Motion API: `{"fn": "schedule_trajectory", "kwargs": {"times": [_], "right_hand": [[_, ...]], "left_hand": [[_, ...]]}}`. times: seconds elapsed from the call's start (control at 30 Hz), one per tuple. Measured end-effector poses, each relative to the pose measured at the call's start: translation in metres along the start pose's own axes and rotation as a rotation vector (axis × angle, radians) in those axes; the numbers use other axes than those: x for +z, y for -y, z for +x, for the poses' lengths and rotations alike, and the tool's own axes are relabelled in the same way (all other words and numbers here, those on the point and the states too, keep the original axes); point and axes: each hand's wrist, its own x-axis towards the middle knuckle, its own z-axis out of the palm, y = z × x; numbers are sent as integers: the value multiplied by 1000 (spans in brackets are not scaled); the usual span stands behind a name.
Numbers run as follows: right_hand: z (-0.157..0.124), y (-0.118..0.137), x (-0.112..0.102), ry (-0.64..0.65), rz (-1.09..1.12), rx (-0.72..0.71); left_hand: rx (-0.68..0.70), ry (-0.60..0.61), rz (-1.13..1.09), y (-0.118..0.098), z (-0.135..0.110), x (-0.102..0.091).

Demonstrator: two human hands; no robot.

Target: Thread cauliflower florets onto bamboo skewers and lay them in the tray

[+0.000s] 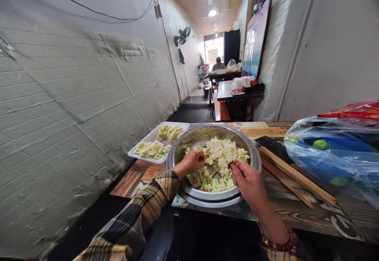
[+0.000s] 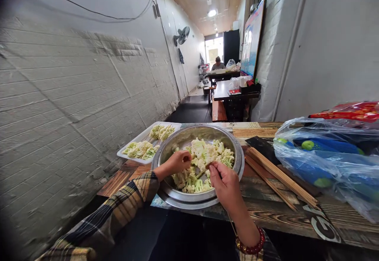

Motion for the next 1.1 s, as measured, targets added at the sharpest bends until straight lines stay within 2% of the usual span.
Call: {"fn": "schedule_trajectory", "kwargs": {"times": [0.1,0.23,0.3,0.37,0.47,0.63,0.77,0.9,1.1], "right_hand": [[1,-1,0,28,29,2],[0,-2,-1,103,-5,-11],[0,0,-1,153,-31,-5],[1,3,0,183,-74,-9],[3,7,3,183,-180,-46],[3,9,8,176,-325,-75],[2,9,11,176,-370,-71],[1,9,13,179,-393,-59],[-2,8,14,174,-392,-35]], "left_hand": [[-32,-115,-183,-9,0,-12],[-128,-310,-898,-31,-4,-28],[-142,-333,-1100,-44,-5,-30],[-136,-351,-1203,-53,-7,-27],[-136,-376,-1308,-58,-9,-20],[-130,-352,-1397,-54,-17,-16],[-156,-380,-1351,-48,-21,-17],[-113,-421,-1282,-44,-22,-16],[-118,-451,-1296,-45,-23,-19]]}}
